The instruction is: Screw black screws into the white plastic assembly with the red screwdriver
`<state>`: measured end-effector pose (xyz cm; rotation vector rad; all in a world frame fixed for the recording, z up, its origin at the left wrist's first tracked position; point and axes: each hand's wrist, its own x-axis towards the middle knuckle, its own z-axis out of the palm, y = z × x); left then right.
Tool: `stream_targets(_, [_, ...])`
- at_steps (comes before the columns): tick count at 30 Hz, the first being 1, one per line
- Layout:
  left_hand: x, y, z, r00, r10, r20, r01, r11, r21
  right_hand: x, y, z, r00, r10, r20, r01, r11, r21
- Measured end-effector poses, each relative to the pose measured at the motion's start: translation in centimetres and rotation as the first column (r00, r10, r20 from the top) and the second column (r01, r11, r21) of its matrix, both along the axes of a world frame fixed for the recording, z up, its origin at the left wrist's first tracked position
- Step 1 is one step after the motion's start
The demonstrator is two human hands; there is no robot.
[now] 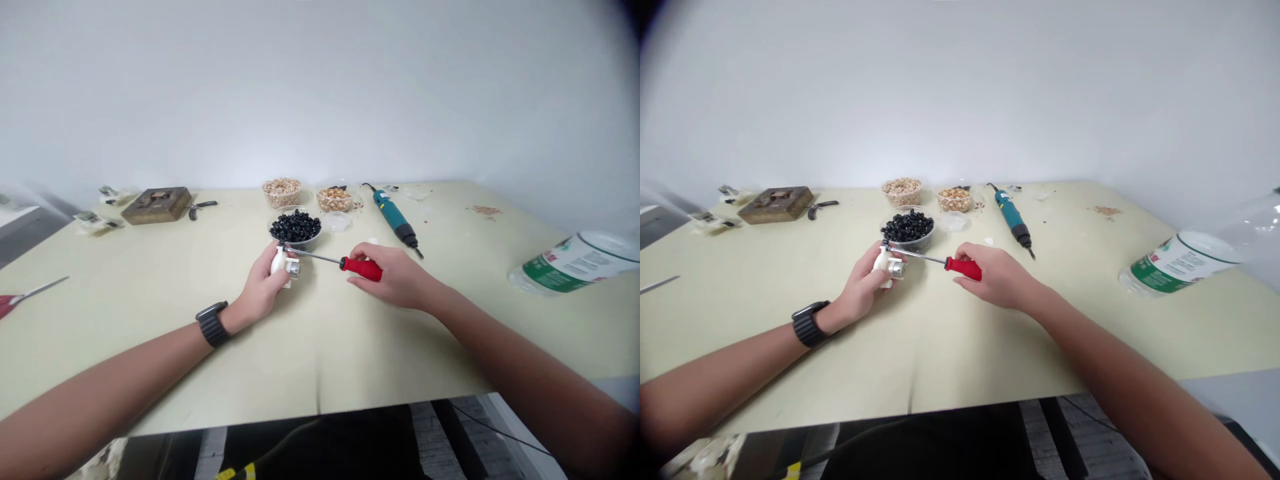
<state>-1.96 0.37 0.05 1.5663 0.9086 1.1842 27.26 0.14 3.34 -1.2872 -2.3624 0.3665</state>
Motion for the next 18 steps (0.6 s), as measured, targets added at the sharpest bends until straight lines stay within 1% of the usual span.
stream_targets(4, [0.09,-0.12,0.1,1.0,0.007,0.005,-0.007,1.0,-0.004,0.11,0.13,-0.29,1.0,0.007,-0.023,-0.006,0.999,0.037])
stream_targets(10, [0.17,-0.2,0.21,1.0,0.016,-0.008,-0.016,1.0,-0.021,0.44,0.32,-0.29,1.0,-0.008,-0.013,0.01,0.991,0.13])
stream_targets(14, [0.12,-0.11,-0.01,1.0,0.009,0.017,-0.008,0.999,-0.037,0.49,0.2,-0.12,1.0,-0.014,-0.008,0.015,0.992,0.124])
stream_targets(18, [0.11,-0.11,-0.13,0.999,-0.006,0.034,0.008,0.999,-0.053,0.26,-0.06,0.16,1.0,-0.008,0.002,0.008,0.996,0.086])
